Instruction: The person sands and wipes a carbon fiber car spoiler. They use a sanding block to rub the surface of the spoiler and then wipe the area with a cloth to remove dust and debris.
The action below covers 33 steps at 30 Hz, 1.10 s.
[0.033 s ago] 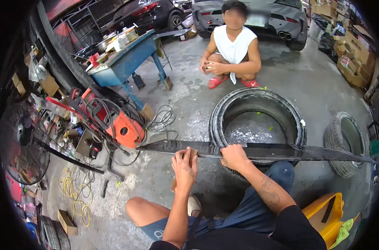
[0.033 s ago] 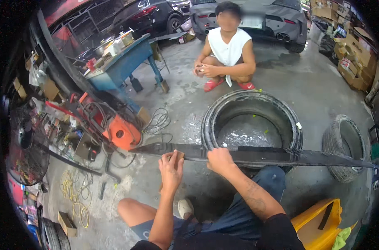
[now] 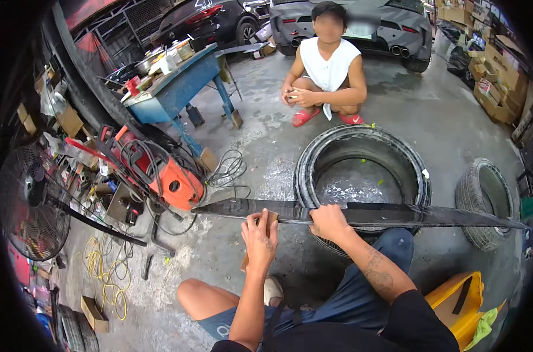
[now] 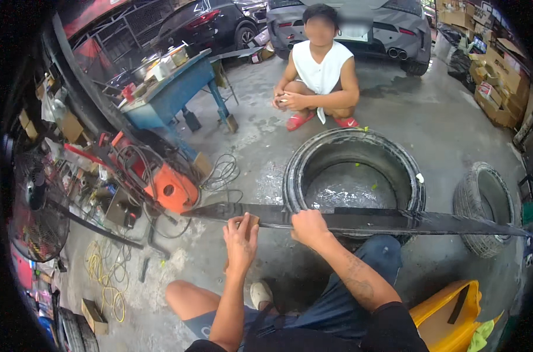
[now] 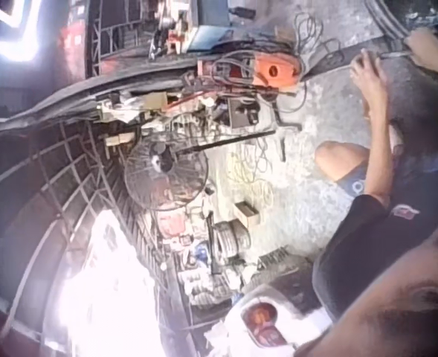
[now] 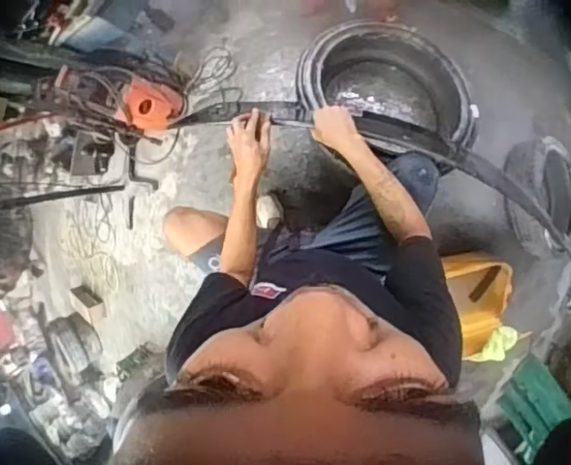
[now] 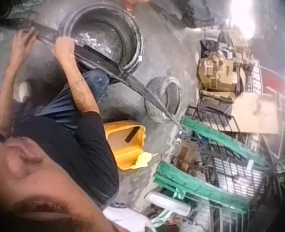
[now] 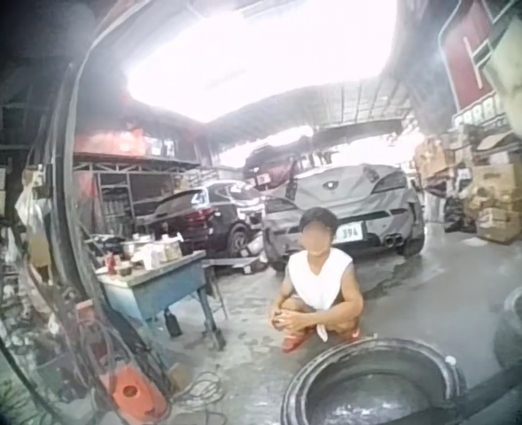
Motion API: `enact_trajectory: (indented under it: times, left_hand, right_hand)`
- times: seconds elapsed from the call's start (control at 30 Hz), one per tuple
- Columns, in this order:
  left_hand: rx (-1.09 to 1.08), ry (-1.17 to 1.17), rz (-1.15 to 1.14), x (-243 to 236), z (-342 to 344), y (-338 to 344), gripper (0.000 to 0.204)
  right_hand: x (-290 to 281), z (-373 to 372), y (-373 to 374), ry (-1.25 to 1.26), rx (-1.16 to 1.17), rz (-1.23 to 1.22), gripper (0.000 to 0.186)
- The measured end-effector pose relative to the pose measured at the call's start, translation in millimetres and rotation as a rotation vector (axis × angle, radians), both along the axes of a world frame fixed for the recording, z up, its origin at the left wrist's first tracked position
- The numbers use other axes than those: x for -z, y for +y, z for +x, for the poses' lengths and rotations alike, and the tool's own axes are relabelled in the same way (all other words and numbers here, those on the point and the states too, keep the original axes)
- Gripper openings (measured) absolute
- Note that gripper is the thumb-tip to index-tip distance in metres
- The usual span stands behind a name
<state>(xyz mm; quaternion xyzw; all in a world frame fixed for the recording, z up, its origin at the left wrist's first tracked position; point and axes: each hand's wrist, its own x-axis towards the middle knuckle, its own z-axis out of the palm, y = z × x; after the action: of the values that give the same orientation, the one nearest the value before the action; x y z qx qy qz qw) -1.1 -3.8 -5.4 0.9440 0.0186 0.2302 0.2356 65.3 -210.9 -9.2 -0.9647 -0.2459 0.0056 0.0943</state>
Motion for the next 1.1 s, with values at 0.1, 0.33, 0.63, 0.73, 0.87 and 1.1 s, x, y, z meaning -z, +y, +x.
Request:
enact_trajectory:
  times: [0.1, 0.33, 0.63, 0.73, 0.87, 1.1]
  left_hand:
    - [0.009, 0.004, -0.006, -0.2, 0.4, -1.7, 0.042]
    - [-0.005, 0.010, 0.004, 1.9, 0.0, 2.0, 0.042]
    - [0.007, 0.033, -0.016, 3.1, -0.9, 1.8, 0.044]
    - [0.008, 0.044, -0.022, 1.7, 0.1, 1.0, 0.044]
    - [0.020, 0.030, -0.015, 4.8, 1.6, 2.8, 0.044]
    - [0.021, 0.033, -0.018, 2.7, -0.3, 3.2, 0.043]
  right_hand:
    - [2.7, -1.2, -2.4, -0.007, -0.010, 0.019, 0.027]
    - [4.9, -0.6, -0.7, -0.015, -0.029, 0.031, 0.027]
    - [6.4, -1.0, 0.2, -0.017, -0.019, 0.032, 0.026]
    - [6.8, 0.3, 0.2, -0.002, -0.009, 0.008, 0.026]
    - [5.5, 1.0, -0.9, 0.021, -0.015, 0.015, 0.026]
    - [7.7, 0.0, -0.3, -0.001, -0.027, 0.025, 0.027]
